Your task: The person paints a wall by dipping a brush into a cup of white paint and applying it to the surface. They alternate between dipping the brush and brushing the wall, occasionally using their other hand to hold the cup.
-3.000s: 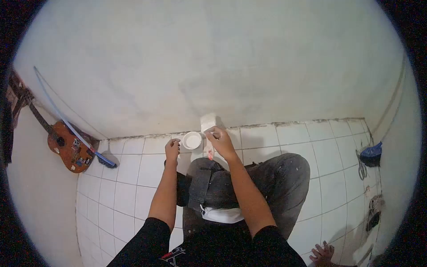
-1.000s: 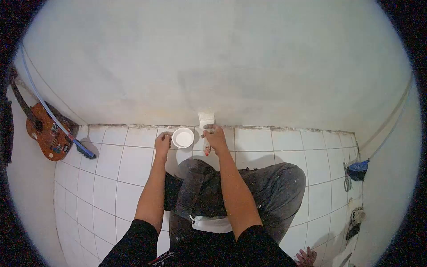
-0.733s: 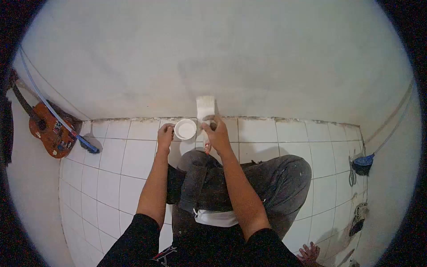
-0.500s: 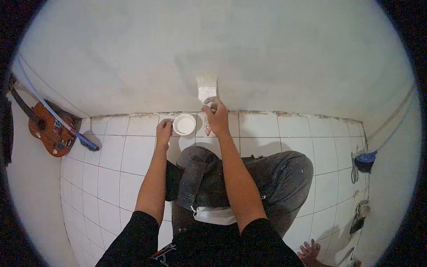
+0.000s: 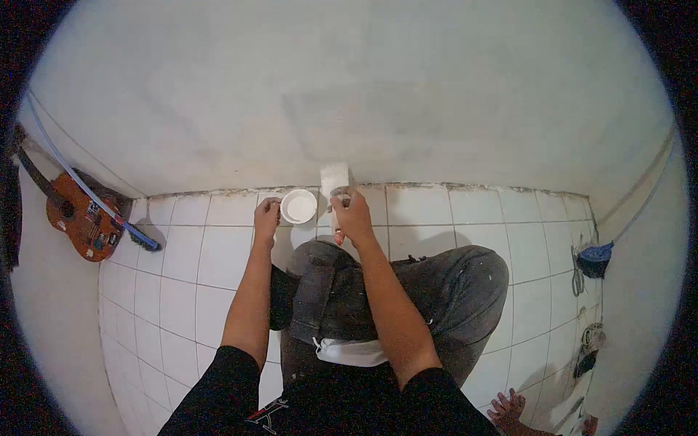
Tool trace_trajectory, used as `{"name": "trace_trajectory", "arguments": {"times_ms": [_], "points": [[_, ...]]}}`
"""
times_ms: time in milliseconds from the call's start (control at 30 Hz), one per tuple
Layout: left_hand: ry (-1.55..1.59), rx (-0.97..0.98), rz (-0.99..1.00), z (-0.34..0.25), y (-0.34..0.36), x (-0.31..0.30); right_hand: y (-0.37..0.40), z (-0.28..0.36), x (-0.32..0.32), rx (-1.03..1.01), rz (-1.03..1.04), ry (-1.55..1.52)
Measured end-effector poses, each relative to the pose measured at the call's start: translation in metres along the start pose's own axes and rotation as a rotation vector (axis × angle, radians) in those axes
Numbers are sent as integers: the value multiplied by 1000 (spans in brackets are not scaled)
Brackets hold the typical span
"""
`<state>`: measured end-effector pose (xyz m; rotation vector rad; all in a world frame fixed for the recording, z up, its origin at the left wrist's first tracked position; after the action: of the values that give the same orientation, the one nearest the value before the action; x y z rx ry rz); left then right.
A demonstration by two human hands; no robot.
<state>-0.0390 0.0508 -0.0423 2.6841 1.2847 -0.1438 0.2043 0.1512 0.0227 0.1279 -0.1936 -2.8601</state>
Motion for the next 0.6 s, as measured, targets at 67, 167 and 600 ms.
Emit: {"name": "trace_trajectory", "arguments": {"times_ms": [67,167,600], "points": [[19,-19,-3,-4,3,2,7,32,6,-256,62,-107],[25,-3,-7,-4,2,2,4,51,11,-59,59,-106],[-24,-7,-13,-5,3,1,-30,-11,11,-110,-20,99]]}}
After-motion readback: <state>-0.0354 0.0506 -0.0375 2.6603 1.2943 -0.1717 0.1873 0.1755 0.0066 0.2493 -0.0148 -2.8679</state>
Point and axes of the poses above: each hand's wrist, its own y-axis away from the middle knuckle, its own x-axis out of the palm, z = x × y, the point moved 8 cm from there along -y, towards the middle knuckle, and after that the axes turned 8 degrees about -z, right-handed, at the moved point
